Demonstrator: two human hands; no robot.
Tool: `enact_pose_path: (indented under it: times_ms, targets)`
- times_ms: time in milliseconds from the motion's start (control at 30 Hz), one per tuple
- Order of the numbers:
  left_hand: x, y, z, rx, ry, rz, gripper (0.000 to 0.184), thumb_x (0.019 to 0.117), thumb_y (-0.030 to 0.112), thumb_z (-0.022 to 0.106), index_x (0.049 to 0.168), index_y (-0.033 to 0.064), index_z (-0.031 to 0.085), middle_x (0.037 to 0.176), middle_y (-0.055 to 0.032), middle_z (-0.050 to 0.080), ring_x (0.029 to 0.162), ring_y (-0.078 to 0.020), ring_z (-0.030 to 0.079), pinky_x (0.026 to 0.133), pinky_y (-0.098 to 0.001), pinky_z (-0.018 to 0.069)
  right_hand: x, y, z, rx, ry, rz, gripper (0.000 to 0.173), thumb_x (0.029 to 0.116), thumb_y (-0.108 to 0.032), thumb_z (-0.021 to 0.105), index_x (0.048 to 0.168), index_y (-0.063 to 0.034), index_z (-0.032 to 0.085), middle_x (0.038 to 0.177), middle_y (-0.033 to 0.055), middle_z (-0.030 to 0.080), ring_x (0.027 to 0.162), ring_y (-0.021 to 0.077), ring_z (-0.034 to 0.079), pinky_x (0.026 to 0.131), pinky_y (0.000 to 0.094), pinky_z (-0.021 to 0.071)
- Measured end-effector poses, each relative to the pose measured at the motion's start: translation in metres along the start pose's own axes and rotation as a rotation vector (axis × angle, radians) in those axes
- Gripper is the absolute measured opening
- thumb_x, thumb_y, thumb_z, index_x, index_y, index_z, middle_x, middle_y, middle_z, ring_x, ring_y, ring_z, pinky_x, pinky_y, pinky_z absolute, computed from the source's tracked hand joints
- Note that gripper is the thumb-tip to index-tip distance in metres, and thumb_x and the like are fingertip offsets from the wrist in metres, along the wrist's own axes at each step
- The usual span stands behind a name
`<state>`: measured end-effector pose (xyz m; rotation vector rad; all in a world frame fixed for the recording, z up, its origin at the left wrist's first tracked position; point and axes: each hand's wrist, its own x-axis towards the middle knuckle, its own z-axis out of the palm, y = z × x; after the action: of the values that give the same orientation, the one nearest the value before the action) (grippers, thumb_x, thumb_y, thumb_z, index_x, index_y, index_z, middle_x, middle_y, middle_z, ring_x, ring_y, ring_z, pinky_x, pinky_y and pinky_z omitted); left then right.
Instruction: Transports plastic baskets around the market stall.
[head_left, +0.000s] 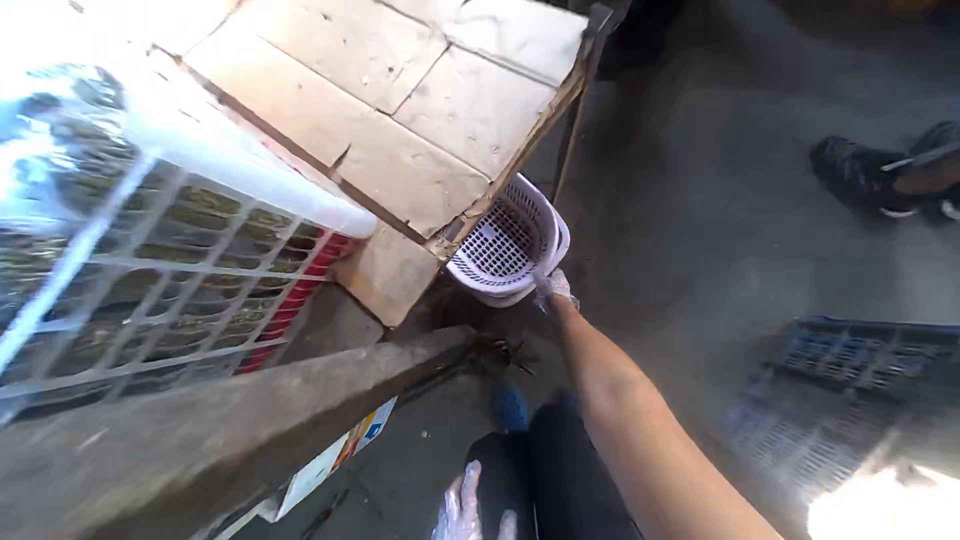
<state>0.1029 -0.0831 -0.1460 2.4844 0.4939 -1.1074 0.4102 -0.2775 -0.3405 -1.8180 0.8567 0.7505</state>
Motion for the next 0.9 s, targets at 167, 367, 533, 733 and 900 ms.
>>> enact_pose_path:
  times_ms: [167,367,533,733,900]
  targets:
    - [0.030,-0.005,0.002,-0.019,0.135,0.053,0.085,0.0860,0.051,0.071,0.151,0.0015,0.047,0.143,-0.0329,0.052,0.123,-0.0471,0.059,0.098,-0.0572,0.0518,0.049,-0.005,0.031,-0.167,0.092,0.095,0.068,0.1009,-0.037,0.062,0.149,0.0072,0.041,0.150,0.0288,0.048,0.141,0.0383,0.047,0.115,0.0524,0.0408]
    - [0.032,0.003,-0.018,-0.017,-0.010,-0.039,0.087,0.0886,0.052,0.069,0.157,0.0080,0.039,0.148,-0.0286,0.049,0.127,-0.0436,0.057,0.103,-0.0550,0.0491,0.026,-0.030,0.028,-0.144,0.171,0.151,0.076,0.1013,-0.043,0.060,0.152,0.0080,0.035,0.146,0.0304,0.050,0.137,0.0401,0.052,0.111,0.0535,0.0448]
    - [0.008,0.000,-0.025,0.005,-0.094,-0.068,0.084,0.0902,0.056,0.065,0.158,0.0133,0.040,0.149,-0.0245,0.050,0.126,-0.0400,0.059,0.102,-0.0531,0.0508,-0.029,-0.071,-0.009,-0.235,0.056,0.014,0.060,0.1045,-0.042,0.053,0.145,0.0028,0.051,0.143,0.0274,0.056,0.135,0.0410,0.053,0.111,0.0580,0.0437]
    - [-0.023,-0.004,-0.036,-0.008,-0.298,-0.147,0.076,0.0960,0.055,0.060,0.158,0.0186,0.038,0.157,-0.0194,0.043,0.133,-0.0371,0.056,0.107,-0.0541,0.0482,-0.082,-0.136,-0.073,-0.031,0.001,-0.074,0.057,0.1069,-0.041,0.049,0.138,0.0064,0.055,0.141,0.0287,0.057,0.134,0.0403,0.054,0.111,0.0573,0.0425]
    - [-0.054,-0.032,-0.050,-0.146,-0.350,-0.227,0.061,0.1048,0.042,0.053,0.158,0.0145,0.038,0.156,-0.0217,0.044,0.139,-0.0374,0.050,0.113,-0.0559,0.0425,-0.146,-0.097,-0.135,0.132,-0.004,-0.099,0.043,0.1012,-0.034,0.058,0.130,-0.0018,0.063,0.123,0.0219,0.067,0.111,0.0345,0.066,0.096,0.0572,0.0524]
